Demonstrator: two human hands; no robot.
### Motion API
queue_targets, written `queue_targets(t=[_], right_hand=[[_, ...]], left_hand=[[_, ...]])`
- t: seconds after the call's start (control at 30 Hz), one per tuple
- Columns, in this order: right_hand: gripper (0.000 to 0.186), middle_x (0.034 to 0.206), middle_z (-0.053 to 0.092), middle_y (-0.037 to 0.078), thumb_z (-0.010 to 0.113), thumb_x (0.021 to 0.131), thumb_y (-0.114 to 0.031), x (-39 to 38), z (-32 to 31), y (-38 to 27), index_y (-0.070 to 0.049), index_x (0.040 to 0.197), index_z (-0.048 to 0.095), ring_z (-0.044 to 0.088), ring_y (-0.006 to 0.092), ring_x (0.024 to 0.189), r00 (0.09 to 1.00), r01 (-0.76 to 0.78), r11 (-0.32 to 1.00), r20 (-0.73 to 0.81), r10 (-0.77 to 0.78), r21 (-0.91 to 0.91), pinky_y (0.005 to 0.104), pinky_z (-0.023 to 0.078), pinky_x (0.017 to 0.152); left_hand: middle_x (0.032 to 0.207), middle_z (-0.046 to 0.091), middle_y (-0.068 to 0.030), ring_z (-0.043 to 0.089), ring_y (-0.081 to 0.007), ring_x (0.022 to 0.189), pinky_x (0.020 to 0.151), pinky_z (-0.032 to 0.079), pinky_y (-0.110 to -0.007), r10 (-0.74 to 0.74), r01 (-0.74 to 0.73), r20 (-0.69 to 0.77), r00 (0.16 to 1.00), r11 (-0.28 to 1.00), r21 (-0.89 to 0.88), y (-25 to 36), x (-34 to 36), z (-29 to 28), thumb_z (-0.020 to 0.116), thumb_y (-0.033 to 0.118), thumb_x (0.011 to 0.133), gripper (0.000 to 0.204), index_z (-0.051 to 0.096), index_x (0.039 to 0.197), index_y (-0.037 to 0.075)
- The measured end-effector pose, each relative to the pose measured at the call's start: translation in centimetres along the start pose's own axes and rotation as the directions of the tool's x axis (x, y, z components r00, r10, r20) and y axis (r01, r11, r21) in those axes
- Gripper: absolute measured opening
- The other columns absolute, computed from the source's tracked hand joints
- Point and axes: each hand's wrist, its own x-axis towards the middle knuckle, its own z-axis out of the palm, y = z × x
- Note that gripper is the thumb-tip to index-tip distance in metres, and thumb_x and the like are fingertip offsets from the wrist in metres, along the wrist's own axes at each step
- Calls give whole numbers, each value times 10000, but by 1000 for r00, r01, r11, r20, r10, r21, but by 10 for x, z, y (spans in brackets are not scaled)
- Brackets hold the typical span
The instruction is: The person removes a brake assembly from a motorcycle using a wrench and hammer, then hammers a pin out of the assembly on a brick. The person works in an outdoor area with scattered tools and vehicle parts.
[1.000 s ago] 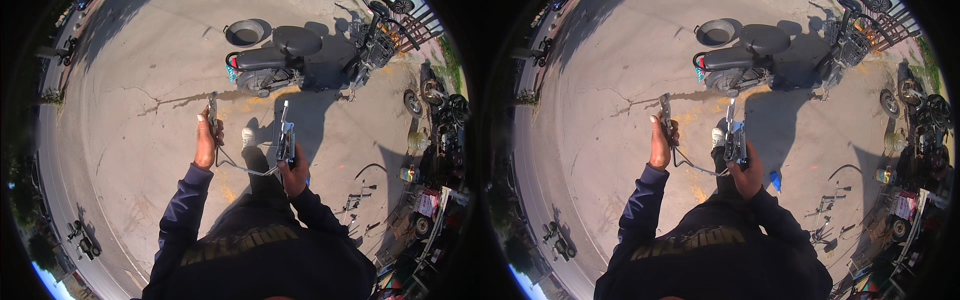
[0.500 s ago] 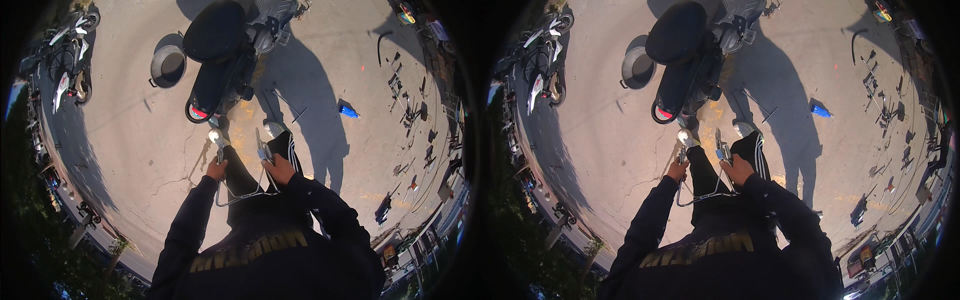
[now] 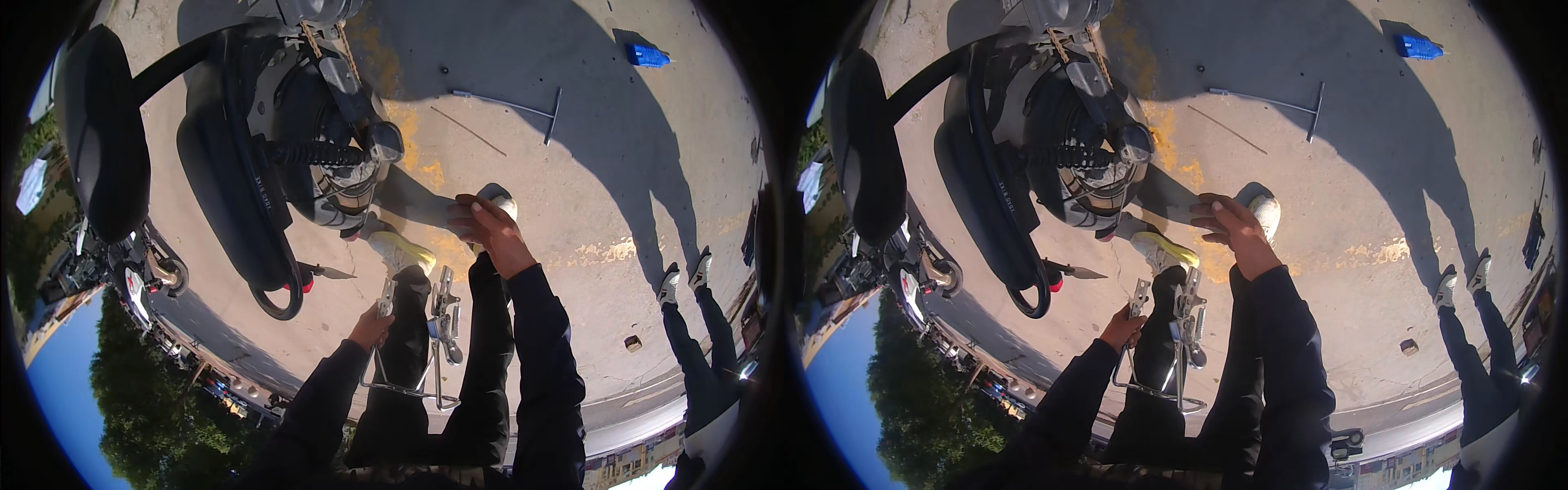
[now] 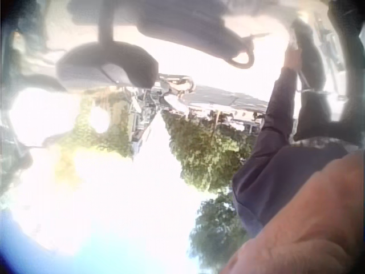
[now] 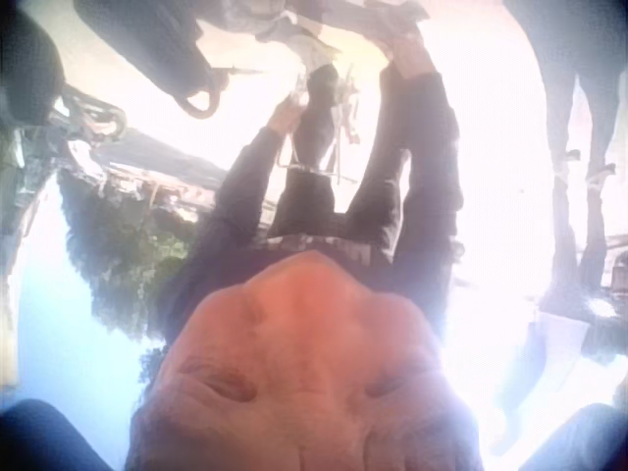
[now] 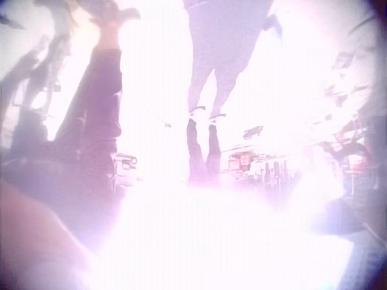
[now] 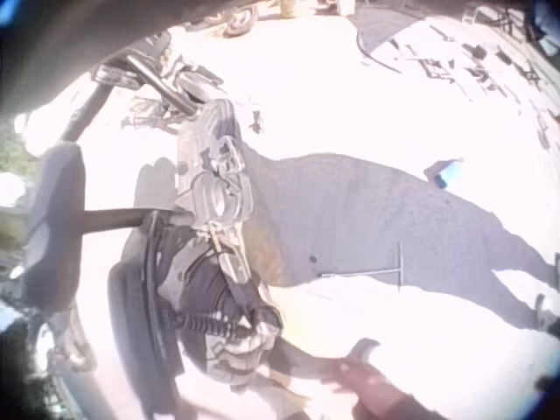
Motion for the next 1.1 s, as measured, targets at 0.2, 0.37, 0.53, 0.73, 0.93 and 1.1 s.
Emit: queue_targets(t=[0.2, 0.37, 0.53, 0.73, 0.93, 1.1], right_hand=[[788, 1452, 570, 155, 370, 1034, -641, 194, -11, 22, -8, 1501, 413, 497, 279, 1370, 971, 123, 836, 107, -212, 535, 430, 326, 1163], [951, 1508, 518, 164, 285, 992, -754, 266, -7, 56, 23, 1536, 361, 451, 293, 1414, 962, 169, 824, 91, -257, 540, 428, 262, 1211], [924, 1499, 525, 160, 237, 1008, -740, 280, 0, 91, 8, 1526, 395, 441, 283, 1428, 949, 141, 900, 204, -242, 412, 408, 268, 1214], [885, 1435, 564, 221, 318, 1030, -688, 288, 0, 97, 75, 1449, 482, 506, 279, 1368, 933, 122, 740, 179, -313, 662, 347, 303, 1189], [829, 1433, 564, 214, 319, 1050, -650, 290, 11, 102, 56, 1448, 495, 526, 278, 1347, 939, 246, 824, 85, -333, 511, 330, 357, 1153], [808, 1536, 477, 183, 271, 1047, -658, 277, -2, 93, -31, 1537, 416, 443, 296, 1430, 885, 381, 884, 169, -433, 271, 410, 270, 1223]], left_hand=[[625, 479, -5, 469, -99, 415, 371, 402, -272, 74, -54, -90, 993, 977, 208, 9, 61, 7, 603, 66, 960, 542, 441, 1476, 93], [614, 526, -18, 505, -109, 434, 395, 417, -295, 21, 76, -185, 983, 862, 502, 56, 93, 42, 611, 94, 968, 551, 460, 1497, 104], [599, 529, -29, 504, -114, 430, 422, 424, -294, 32, 115, -223, 974, 781, 615, 88, 132, 59, 610, 131, 963, 586, 438, 1523, 123], [605, 530, -21, 495, -105, 420, 411, 419, -292, -42, 190, -264, 964, 800, 569, 87, 161, 59, 575, 142, 981, 584, 418, 1543, 134], [619, 553, -48, 498, -116, 420, 425, 440, -299, 6, 162, -262, 965, 774, 612, 90, 176, 58, 580, 159, 980, 565, 442, 1527, 130], [661, 597, -74, 517, -139, 449, 468, 463, -336, 68, 80, -202, 977, 764, 641, 81, 179, 38, 576, 151, 968, 545, 471, 1500, 101]])
